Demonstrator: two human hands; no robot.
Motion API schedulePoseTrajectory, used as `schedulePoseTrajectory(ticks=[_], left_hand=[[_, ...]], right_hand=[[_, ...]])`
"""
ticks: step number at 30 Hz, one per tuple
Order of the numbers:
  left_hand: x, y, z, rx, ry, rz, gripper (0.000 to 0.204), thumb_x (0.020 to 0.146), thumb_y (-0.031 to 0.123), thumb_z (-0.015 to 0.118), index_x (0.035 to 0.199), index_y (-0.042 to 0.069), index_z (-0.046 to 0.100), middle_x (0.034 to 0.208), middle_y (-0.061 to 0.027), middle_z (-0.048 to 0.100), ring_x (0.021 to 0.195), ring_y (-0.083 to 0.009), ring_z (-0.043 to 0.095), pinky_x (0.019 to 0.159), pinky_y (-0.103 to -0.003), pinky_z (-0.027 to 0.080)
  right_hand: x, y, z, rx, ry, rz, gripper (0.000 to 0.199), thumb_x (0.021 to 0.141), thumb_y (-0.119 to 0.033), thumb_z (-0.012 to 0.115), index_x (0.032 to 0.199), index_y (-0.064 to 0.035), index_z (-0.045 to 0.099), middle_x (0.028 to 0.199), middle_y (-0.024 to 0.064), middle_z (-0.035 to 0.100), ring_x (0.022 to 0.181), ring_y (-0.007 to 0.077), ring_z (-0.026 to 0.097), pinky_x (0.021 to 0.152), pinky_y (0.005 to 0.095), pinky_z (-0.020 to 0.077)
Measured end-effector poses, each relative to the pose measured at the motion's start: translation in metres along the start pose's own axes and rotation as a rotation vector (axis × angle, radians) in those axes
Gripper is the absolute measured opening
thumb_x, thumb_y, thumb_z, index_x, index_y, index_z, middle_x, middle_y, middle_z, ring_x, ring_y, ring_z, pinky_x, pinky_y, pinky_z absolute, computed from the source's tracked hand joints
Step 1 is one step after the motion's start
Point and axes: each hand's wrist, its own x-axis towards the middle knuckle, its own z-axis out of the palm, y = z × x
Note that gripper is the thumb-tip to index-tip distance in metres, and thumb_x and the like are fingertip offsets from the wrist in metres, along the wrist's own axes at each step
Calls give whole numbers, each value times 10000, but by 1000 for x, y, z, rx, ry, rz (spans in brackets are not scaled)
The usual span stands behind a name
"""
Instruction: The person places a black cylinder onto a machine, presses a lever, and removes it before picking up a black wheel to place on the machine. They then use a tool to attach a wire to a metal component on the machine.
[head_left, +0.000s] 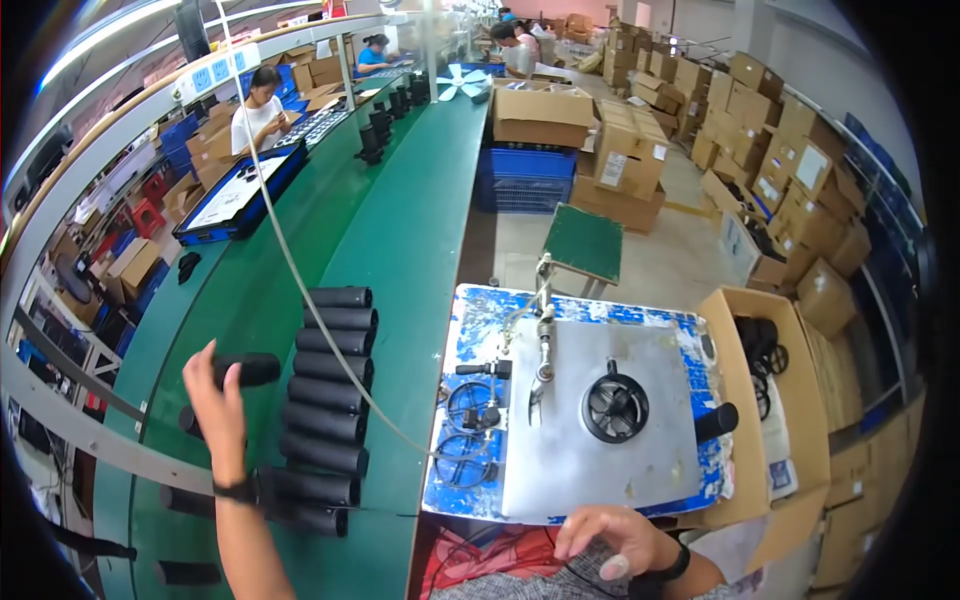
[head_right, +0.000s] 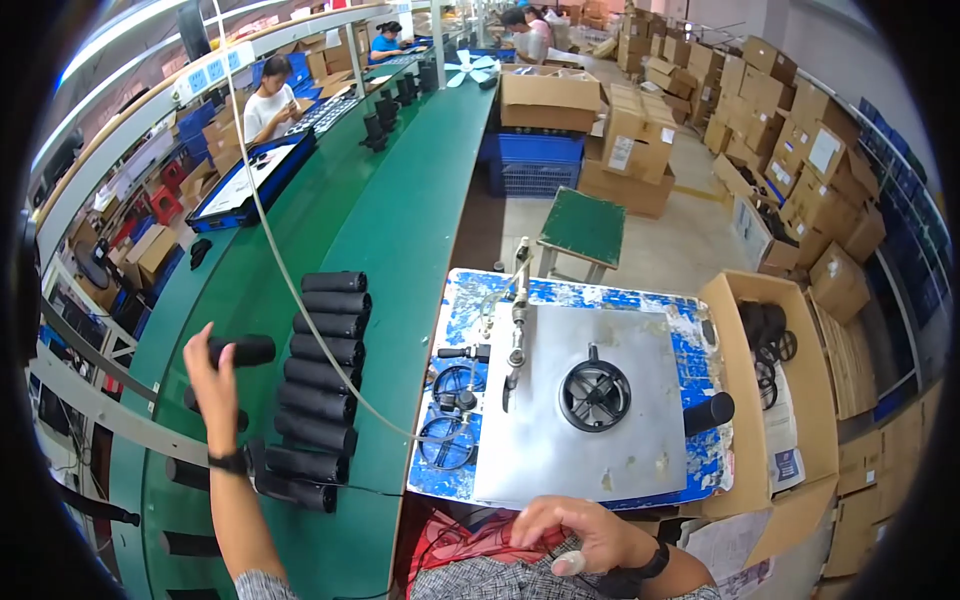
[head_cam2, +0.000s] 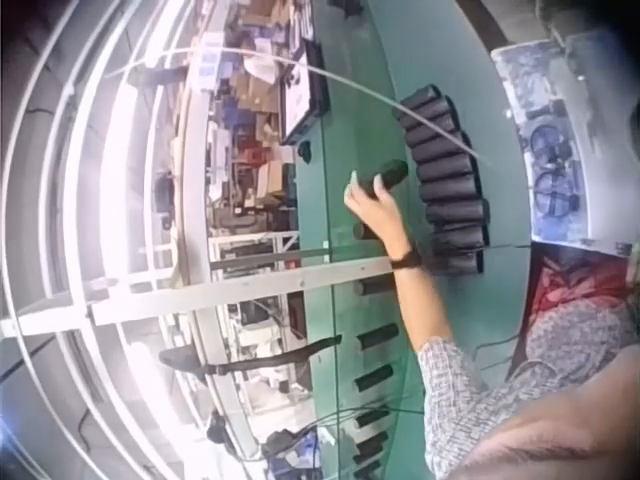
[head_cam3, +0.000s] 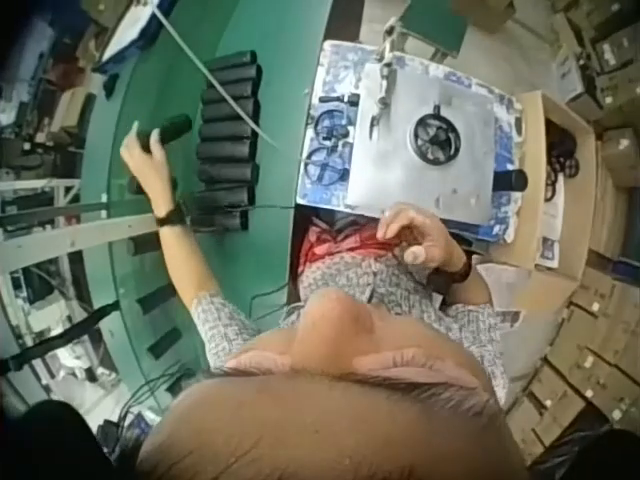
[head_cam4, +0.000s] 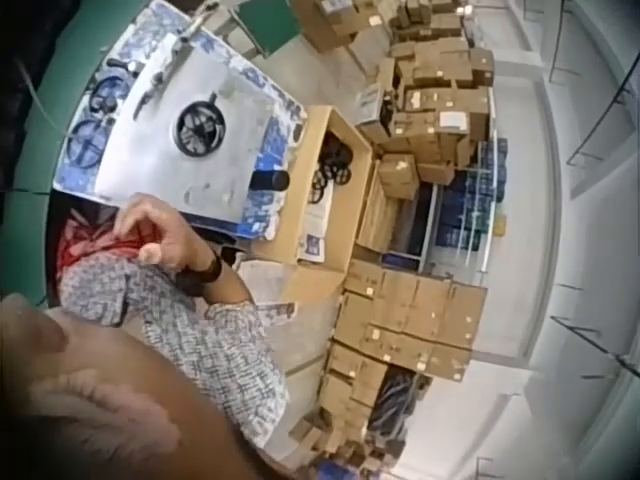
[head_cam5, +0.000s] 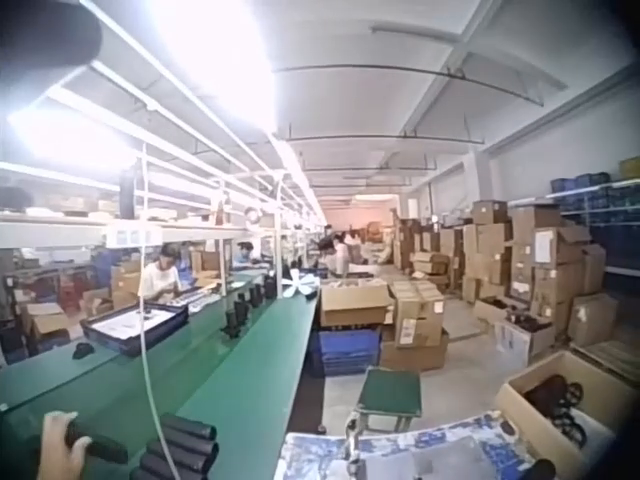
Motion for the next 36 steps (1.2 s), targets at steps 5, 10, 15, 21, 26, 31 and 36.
schedulePoseTrajectory(ticks=[5, 10, 15, 21, 26, 31, 36], left_hand=[[-78, 49, -89, -616, 62, -427, 408, 1128, 268, 523, 1461, 36, 564, 1274, -116, 643, 1163, -215, 602, 1041, -357, 460], [-195, -4, -104, -420, -67, -497, 315, 1143, 324, 490, 1158, 27, 595, 1057, -54, 619, 953, -128, 542, 886, -299, 461], [-281, -17, -126, -227, -172, -788, 384, 1114, 331, 539, 864, 41, 520, 783, -3, 407, 751, -130, 387, 662, -334, 374], [-253, 13, -98, -237, -229, -1212, 402, 1100, 382, 551, 994, -5, 579, 848, -123, 579, 803, -219, 630, 756, -404, 523], [-215, 31, -105, 130, -171, -847, 305, 1048, 285, 625, 1142, -5, 614, 1085, -193, 610, 929, -327, 681, 830, -440, 562], [-117, 37, -54, 120, -155, -113, 393, 926, 165, 747, 1278, 34, 631, 1198, -223, 586, 1184, -395, 592, 1027, -498, 497], [-29, -33, -11, 587, -81, -223, 761, 823, 241, 858, 1508, 169, 535, 1577, -263, 415, 1373, -505, 456, 1142, -564, 420]], right_hand=[[-29, -3, -20, -406, 146, -16, 237, 914, -162, 826, 1054, -10, 711, 1043, 132, 727, 985, 244, 703, 907, 375, 560], [-32, 6, -41, -347, 344, -9, 138, 881, 2, 790, 986, 22, 703, 959, 122, 706, 884, 223, 696, 800, 349, 565], [-21, 6, -43, -315, 197, 89, 125, 887, -23, 785, 966, 11, 695, 978, 131, 706, 873, 200, 687, 787, 327, 556], [-32, 14, -37, -384, 427, 48, 114, 858, -28, 784, 922, -10, 692, 923, 104, 692, 847, 190, 690, 782, 304, 550], [-27, 17, -27, -397, 380, 44, 155, 890, -50, 773, 961, -23, 637, 921, 79, 632, 834, 178, 663, 783, 301, 540], [-30, 11, -37, -415, 399, 33, 117, 897, -2, 751, 953, -18, 650, 948, 81, 646, 872, 173, 663, 816, 311, 545], [-33, 14, -39, -436, 346, 67, 112, 913, -13, 762, 1004, -15, 697, 974, 62, 694, 896, 160, 676, 824, 306, 548]])
